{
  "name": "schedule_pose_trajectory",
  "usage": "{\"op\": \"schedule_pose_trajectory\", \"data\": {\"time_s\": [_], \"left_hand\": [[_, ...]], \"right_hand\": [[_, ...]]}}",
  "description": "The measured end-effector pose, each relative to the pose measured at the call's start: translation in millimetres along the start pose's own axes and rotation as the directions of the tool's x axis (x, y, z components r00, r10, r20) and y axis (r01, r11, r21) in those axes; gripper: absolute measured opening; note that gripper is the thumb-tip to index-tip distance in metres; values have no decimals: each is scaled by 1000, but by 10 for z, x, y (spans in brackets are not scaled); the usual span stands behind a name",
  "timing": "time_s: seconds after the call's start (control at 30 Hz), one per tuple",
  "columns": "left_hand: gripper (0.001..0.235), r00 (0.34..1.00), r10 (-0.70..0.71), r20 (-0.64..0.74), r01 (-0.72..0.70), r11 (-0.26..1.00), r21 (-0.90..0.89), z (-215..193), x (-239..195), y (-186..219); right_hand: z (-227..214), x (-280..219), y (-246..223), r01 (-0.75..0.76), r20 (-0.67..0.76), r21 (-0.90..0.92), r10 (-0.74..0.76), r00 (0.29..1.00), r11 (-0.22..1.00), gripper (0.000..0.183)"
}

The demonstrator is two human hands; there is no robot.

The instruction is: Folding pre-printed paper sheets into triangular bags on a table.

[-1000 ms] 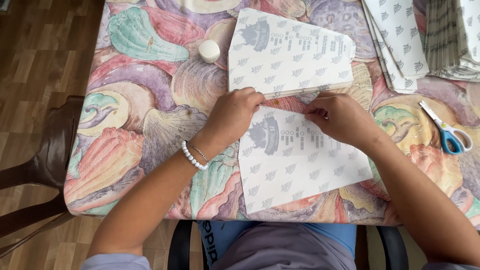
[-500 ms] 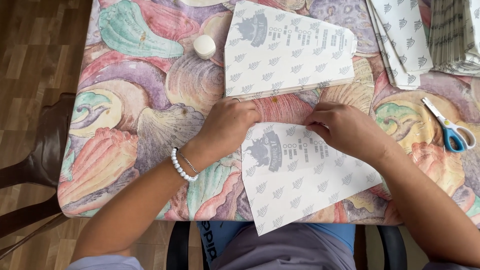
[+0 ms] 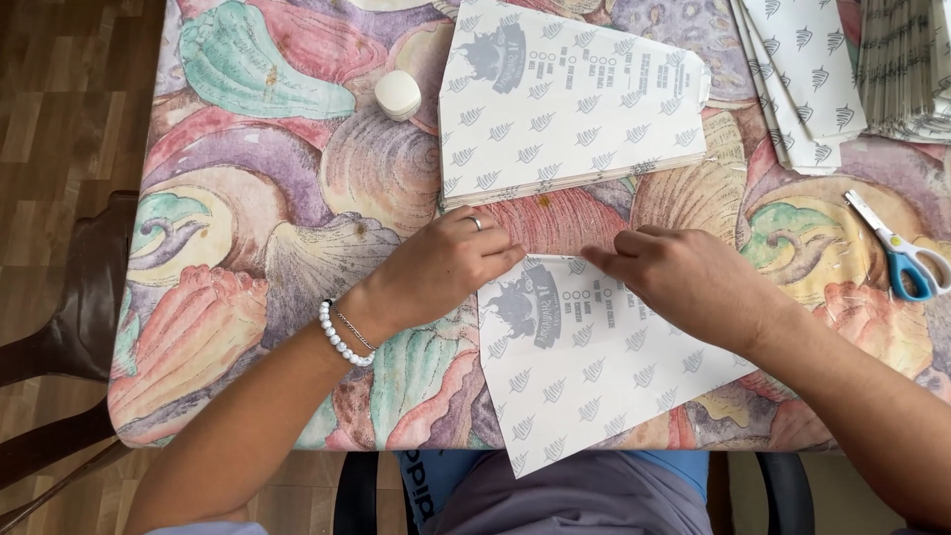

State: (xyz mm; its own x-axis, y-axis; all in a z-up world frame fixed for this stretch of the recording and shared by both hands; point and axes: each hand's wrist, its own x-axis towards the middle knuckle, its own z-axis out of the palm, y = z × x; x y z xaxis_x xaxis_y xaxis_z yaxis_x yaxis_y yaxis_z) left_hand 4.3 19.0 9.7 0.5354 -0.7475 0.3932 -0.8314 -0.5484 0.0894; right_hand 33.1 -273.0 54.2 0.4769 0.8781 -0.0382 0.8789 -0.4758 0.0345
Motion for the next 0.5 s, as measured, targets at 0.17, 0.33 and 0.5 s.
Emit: {"op": "schedule_pose_trajectory", "data": {"time_s": [0.17,0.33,0.5], "left_hand": [[10,998,57,-27,-55,996,73,125,-9,16],[31,997,55,59,-66,979,191,80,-1,71],[45,996,25,87,-47,965,258,73,8,114]], "right_hand": [[106,15,-9,43,-21,-62,-44,999,997,13],[346,-47,42,64,87,-128,-53,995,990,58],[329,-34,1,77,177,-210,-40,983,975,56]]}}
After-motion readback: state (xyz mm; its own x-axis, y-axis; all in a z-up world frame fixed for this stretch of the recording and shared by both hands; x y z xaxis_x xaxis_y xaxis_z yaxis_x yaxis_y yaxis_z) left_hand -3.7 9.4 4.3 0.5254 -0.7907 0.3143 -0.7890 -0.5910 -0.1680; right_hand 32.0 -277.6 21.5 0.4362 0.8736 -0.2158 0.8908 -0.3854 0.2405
